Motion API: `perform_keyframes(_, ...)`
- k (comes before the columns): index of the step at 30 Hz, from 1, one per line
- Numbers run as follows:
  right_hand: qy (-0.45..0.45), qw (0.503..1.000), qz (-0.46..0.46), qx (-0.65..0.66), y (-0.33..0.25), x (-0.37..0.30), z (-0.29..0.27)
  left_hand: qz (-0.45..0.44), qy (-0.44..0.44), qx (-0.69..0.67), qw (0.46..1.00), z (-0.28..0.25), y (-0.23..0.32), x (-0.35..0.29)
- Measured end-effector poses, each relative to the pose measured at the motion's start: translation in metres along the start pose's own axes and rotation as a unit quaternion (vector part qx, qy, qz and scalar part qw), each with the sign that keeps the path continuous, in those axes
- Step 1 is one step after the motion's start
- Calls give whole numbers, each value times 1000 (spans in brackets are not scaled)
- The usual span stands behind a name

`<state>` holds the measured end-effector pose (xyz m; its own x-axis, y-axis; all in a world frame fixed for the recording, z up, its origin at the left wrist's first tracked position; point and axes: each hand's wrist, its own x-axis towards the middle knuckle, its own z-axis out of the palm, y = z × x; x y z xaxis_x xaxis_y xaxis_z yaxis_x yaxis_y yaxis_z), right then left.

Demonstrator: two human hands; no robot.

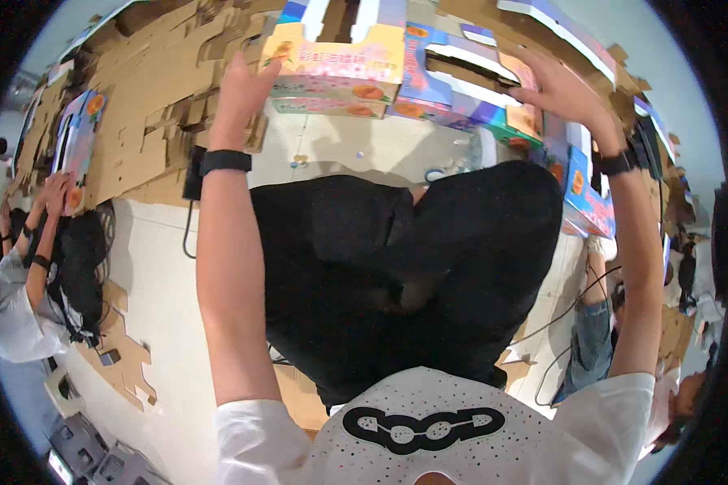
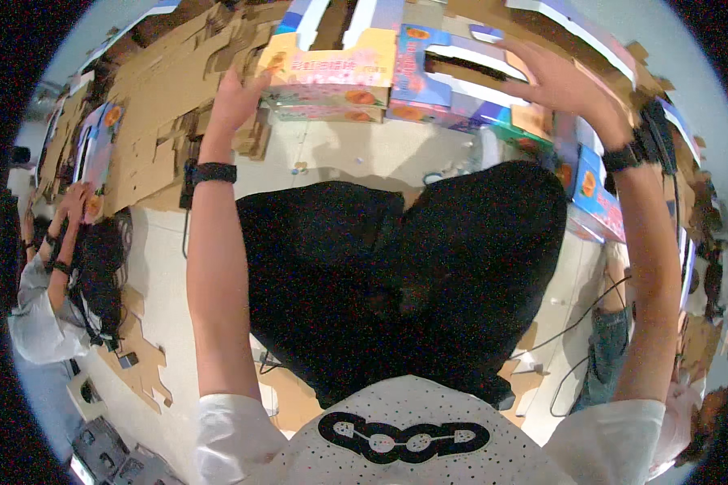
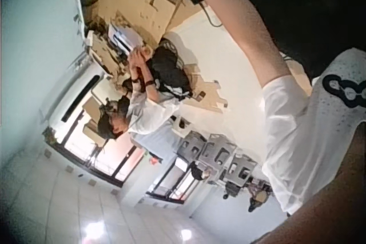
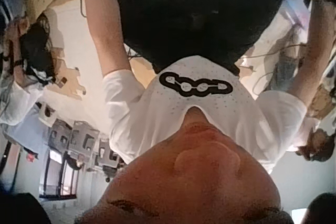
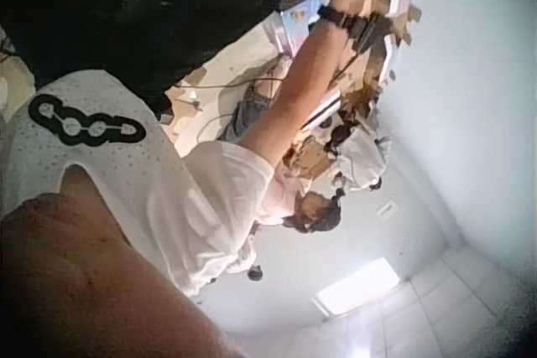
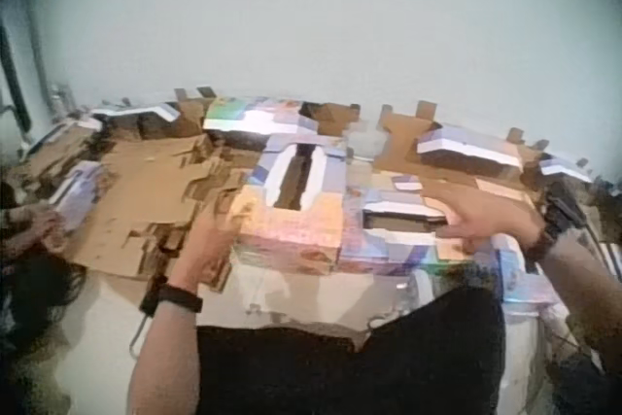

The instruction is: Manually fold and assemble cardboard fruit boxes from flat sheets.

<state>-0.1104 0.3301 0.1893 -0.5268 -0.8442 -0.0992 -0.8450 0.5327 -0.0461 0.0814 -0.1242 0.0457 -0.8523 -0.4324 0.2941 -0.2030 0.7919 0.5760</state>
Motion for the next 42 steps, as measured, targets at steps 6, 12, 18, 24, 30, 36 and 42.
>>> perform_keyframes(6, 69, 986, -49, 147, -62, 102, 56, -164, -1, -92, 982, 20, 15, 9)
perform_keyframes(12, 31, 874, 34, 484, -60, 121, 165, -215, -31, -14, 976, 32, 39, 24)
perform_keyframes(18, 34, 765, 141, 627, -49, 133, 139, -278, -72, -212, 934, 41, 45, 34)
perform_keyframes(24, -47, 634, 252, 729, -29, 136, 130, -316, -101, -405, 852, 43, 56, 32)
perform_keyframes(30, -11, 579, 221, 785, -34, 121, 110, -262, -156, -513, 802, 32, 70, 26)
perform_keyframes(36, 28, 530, 181, 828, -46, 118, 102, -283, -75, -607, 739, 36, 73, 26)
perform_keyframes(42, 162, 433, 199, 864, -78, 107, 91, -345, 63, -521, 778, 17, 92, 18)
